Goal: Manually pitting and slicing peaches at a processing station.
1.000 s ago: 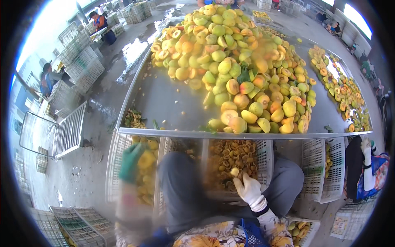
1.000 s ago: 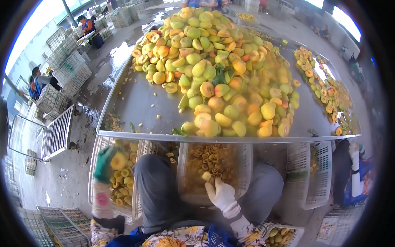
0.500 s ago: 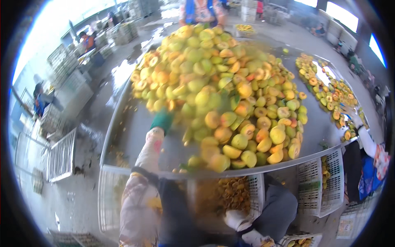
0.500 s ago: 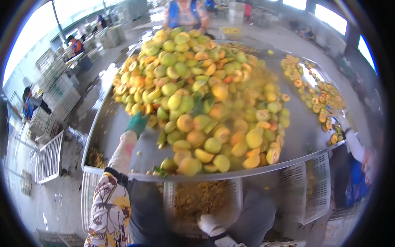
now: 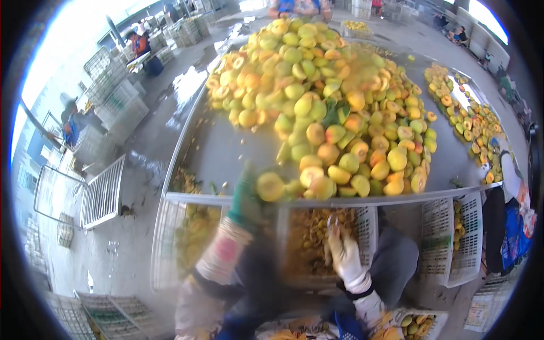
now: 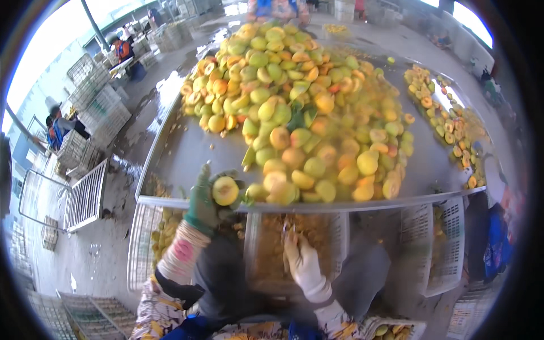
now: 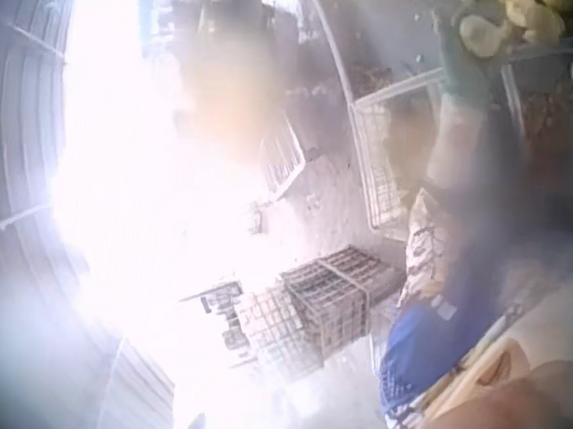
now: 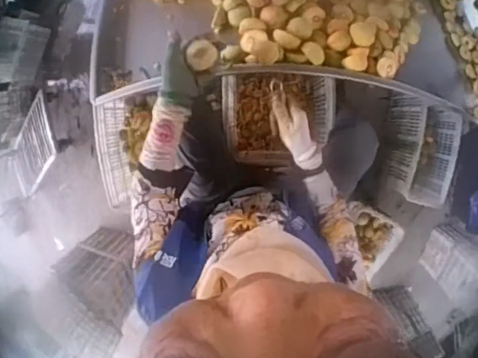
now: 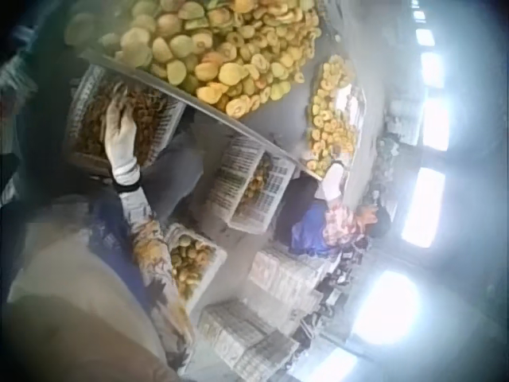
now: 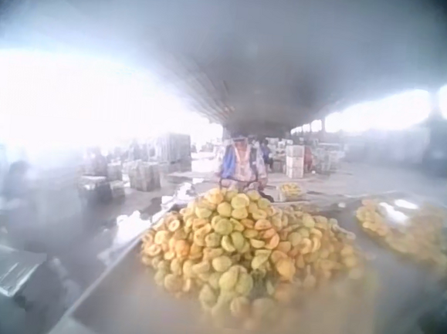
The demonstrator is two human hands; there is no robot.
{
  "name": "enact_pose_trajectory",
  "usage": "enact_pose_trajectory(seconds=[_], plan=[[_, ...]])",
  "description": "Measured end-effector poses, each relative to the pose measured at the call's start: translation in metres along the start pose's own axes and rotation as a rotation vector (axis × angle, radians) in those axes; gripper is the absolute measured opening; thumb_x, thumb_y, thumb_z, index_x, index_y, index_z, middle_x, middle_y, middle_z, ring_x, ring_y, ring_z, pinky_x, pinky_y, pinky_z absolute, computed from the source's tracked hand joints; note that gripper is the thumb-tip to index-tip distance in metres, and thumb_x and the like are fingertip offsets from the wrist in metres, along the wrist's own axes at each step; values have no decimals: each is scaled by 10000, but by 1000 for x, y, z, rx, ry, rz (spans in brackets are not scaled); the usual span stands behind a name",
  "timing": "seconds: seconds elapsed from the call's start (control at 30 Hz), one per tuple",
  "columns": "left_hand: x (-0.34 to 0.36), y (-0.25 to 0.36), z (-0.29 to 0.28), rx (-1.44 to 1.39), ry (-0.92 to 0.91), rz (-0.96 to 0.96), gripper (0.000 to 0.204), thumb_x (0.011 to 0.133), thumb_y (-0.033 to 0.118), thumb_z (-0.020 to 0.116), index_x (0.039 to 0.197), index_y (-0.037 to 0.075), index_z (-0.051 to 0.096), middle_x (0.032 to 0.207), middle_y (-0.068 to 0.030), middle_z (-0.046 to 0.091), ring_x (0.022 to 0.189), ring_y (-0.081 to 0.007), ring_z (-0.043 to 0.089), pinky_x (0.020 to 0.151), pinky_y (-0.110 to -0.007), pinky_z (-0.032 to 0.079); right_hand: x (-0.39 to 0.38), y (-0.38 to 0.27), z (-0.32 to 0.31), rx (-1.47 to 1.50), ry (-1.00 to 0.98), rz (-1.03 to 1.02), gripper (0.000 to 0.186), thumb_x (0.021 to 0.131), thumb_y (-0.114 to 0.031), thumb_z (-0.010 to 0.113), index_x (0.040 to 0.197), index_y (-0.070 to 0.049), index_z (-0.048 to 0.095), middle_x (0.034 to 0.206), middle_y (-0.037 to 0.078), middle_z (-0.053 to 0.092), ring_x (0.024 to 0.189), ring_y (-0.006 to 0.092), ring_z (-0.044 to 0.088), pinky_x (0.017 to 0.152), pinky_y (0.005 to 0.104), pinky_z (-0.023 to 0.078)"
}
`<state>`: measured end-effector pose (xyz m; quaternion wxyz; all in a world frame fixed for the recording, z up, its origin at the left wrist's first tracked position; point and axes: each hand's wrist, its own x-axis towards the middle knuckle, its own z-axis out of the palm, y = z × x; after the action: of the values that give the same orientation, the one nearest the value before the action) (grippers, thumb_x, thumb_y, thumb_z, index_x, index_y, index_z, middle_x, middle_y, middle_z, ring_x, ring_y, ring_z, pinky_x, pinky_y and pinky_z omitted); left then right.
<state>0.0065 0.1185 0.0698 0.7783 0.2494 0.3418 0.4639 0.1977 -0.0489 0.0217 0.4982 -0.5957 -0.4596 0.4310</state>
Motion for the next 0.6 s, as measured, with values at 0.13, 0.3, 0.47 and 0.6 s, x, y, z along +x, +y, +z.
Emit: enact_pose_trajectory(seconds=[0.13,0.3,0.47,0.6], plan=[[-55,-45,14,37,-3,130,545,945,544,461,1021,25,610,866,-130,639,646,-188,600,522,-266,482,-7,-41,35,-335,1,-512,175,903,-204,611,941,-35,584,671,173,621,577,352,618,508,405,482],[-84,-58,23,382,21,460,432,1010,357,406,1037,-43,569,825,-68,625,713,-123,575,636,-238,485,-23,-58,47,-672,2,-427,148,906,-172,597,883,-36,543,618,192,578,576,388,593,489,424,449],[-90,-62,27,421,120,396,439,1025,339,368,949,-29,595,809,-69,622,682,-126,567,641,-247,476,-20,-32,51,-286,-158,-290,201,950,-214,536,850,-40,517,542,105,512,448,281,518,421,375,379],[-85,-70,9,500,3,644,454,1031,324,350,887,-12,618,785,-69,615,668,-124,559,638,-249,463,-20,-63,47,175,-474,345,337,994,-379,431,880,-76,526,517,-38,379,395,116,365,384,285,307]])
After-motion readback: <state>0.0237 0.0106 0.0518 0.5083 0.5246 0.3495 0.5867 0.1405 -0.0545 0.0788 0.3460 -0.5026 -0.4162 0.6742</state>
